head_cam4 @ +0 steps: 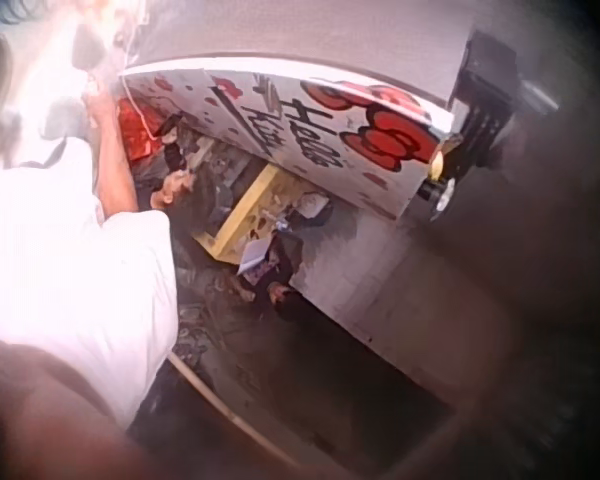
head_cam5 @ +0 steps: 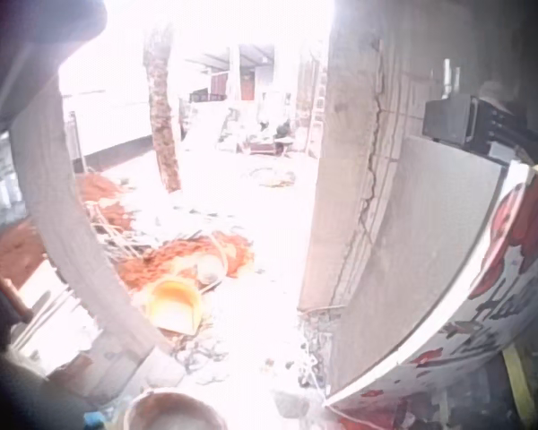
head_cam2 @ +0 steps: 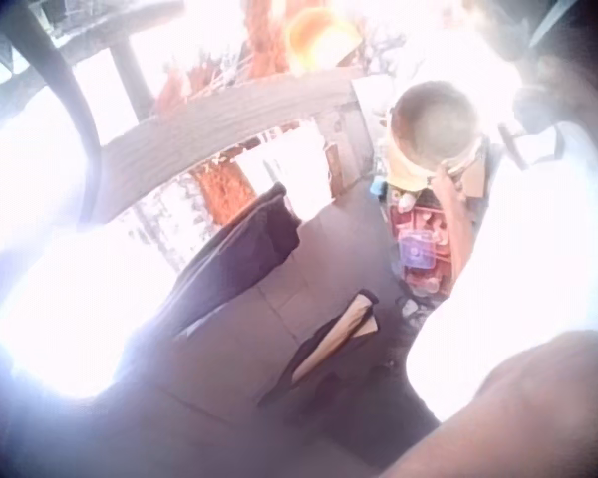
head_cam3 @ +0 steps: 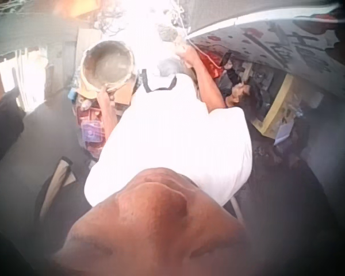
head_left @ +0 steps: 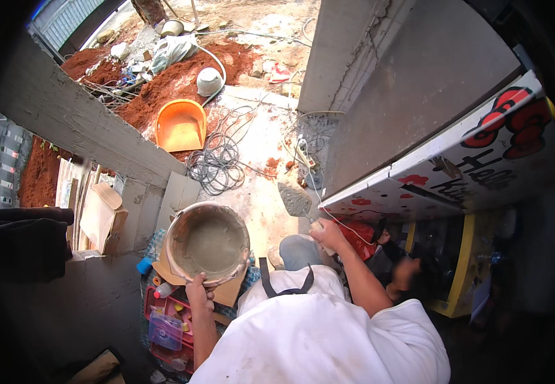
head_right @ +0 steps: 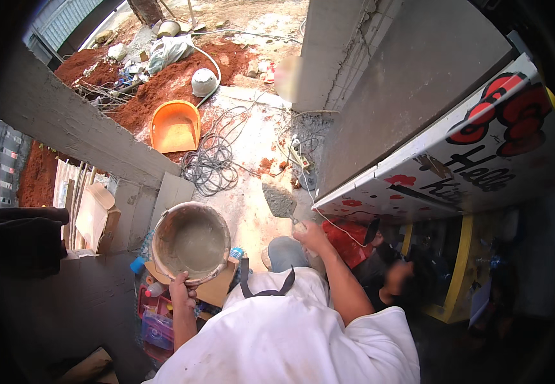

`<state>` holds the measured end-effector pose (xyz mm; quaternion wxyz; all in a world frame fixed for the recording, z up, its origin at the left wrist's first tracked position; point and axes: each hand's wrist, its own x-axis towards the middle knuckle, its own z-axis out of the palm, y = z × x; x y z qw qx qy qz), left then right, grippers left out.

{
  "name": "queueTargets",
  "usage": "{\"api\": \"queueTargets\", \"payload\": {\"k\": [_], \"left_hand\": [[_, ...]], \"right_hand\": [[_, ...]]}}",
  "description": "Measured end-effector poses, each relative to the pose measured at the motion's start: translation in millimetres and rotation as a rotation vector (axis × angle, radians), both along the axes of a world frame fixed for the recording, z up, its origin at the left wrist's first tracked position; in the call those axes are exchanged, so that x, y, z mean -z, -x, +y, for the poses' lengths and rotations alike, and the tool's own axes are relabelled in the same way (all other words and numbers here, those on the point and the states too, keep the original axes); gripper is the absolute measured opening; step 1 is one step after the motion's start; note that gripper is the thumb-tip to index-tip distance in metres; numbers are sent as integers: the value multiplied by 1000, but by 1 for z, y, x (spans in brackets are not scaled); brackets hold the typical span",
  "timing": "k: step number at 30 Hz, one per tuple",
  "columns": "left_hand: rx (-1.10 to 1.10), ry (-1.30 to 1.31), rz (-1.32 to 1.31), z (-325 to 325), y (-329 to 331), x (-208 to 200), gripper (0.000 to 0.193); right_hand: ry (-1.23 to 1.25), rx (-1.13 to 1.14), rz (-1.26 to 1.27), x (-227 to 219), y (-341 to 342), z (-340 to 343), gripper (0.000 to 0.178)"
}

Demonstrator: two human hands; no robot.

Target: The person prepares a bucket of cement and applies it to a wall section using a trowel. They then pick up a decorative geometric tile, apply cement to its back, and press it onto the wall. The person repeats this process, carefully aligning the tiles to form a pattern.

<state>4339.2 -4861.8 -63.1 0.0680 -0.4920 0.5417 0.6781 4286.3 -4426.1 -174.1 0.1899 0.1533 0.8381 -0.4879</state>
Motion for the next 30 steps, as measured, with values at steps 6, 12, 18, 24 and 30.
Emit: {"api": "queueTargets", "payload": {"k": [6,12,18,24,30], "left_hand": [[-13,35,20,11,162,13,19],[1,157,45,41,392,35,24],[141,160,120,60,640,68,21],[154,147,352,118,906,28,33],[480,242,305,141,1146,48,35]], "right_hand": [[184,64,-166,-63,241,-1,24],[273,27,-125,-62,480,-1,18],[288,-145,-183,-113,689,9,19],[275,-275,-172,-176,888,16,29],[182,-431,-82,-137,1097,4,43]]}}
